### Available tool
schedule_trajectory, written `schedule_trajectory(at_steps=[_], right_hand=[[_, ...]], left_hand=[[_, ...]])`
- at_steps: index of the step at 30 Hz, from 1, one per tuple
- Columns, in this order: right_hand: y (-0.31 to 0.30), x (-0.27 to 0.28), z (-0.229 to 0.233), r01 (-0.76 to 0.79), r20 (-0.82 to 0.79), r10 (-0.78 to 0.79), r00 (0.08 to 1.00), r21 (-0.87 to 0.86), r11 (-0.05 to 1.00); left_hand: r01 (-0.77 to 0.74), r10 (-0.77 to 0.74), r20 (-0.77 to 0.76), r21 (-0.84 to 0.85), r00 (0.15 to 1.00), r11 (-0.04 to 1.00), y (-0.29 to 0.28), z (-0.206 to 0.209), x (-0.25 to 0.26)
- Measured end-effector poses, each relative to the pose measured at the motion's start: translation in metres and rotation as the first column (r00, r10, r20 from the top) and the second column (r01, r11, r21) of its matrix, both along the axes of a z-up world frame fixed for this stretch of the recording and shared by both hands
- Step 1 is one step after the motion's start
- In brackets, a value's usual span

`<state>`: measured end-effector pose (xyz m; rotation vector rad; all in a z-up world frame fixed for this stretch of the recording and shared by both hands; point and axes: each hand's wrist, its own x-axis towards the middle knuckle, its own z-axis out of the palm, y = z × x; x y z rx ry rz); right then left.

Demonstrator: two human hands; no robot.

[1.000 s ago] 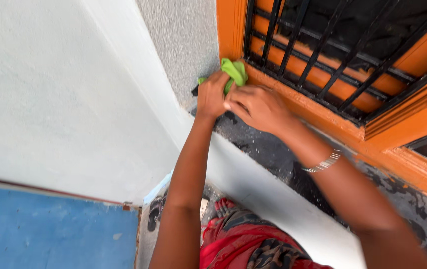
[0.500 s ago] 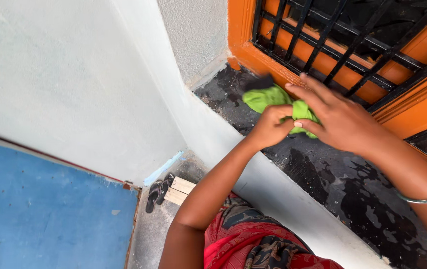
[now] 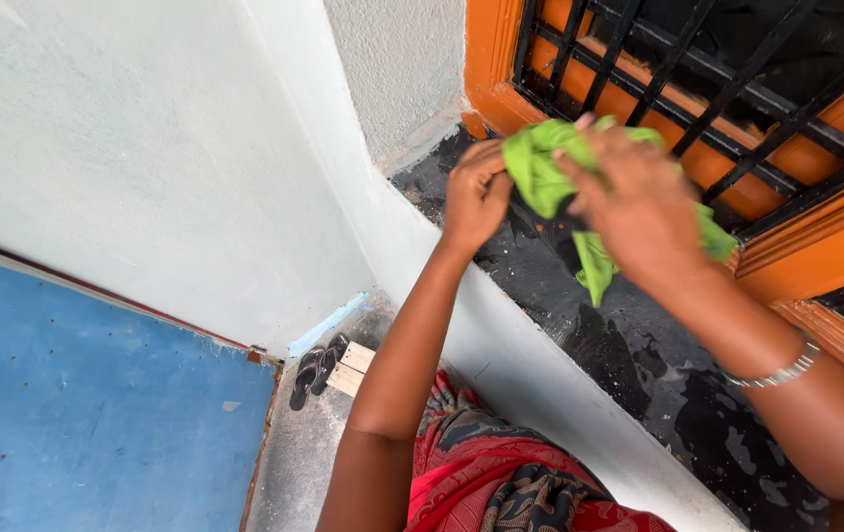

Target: The person wipes the exterior frame and metal bars of a window using a green cloth.

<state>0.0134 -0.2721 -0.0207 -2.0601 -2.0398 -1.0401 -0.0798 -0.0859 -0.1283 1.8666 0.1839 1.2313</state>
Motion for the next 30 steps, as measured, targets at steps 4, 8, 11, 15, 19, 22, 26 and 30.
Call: schedule_trajectory(at_steps=[4,8,11,15,19,22,26,30], right_hand=[[0.01,0.016,-0.05,-0.002,-0.106,-0.024,0.994,-0.233,0.972],[0.028,0.028,-0.074,-0.105,-0.232,0.032,0.972,-0.309,0.945],[0.054,0.031,-0.082,-0.178,-0.307,0.096,0.947,-0.25,0.952],[0.097,0.025,-0.091,-0.19,-0.427,0.076,0.901,-0.232,0.954],[0.151,0.025,-0.096,-0.241,-0.445,0.147,0.883,-0.162,0.957],[0.184,0.025,-0.099,-0.173,-0.442,0.033,0.897,-0.281,0.944],[0.192,0.034,-0.105,-0.287,-0.499,0.186,0.847,-0.135,0.948],[0.177,0.03,-0.112,-0.249,-0.553,0.184,0.813,-0.043,0.968]], left_hand=[[-0.224,0.229,-0.087,0.067,0.969,0.972,0.011,-0.023,-0.001],[-0.372,0.37,-0.048,-0.033,0.928,0.928,0.011,-0.022,0.005],[-0.442,0.45,0.004,-0.182,0.893,0.878,0.013,-0.027,0.005],[-0.581,0.572,-0.117,-0.251,0.812,0.774,0.015,-0.037,0.004],[-0.584,0.592,-0.063,-0.279,0.803,0.763,0.015,-0.04,-0.001],[-0.54,0.547,-0.032,-0.218,0.837,0.813,0.015,-0.035,-0.004],[-0.446,0.434,-0.141,-0.07,0.89,0.892,0.016,-0.029,-0.004],[-0.396,0.377,-0.18,-0.084,0.909,0.915,0.018,-0.025,-0.01]])
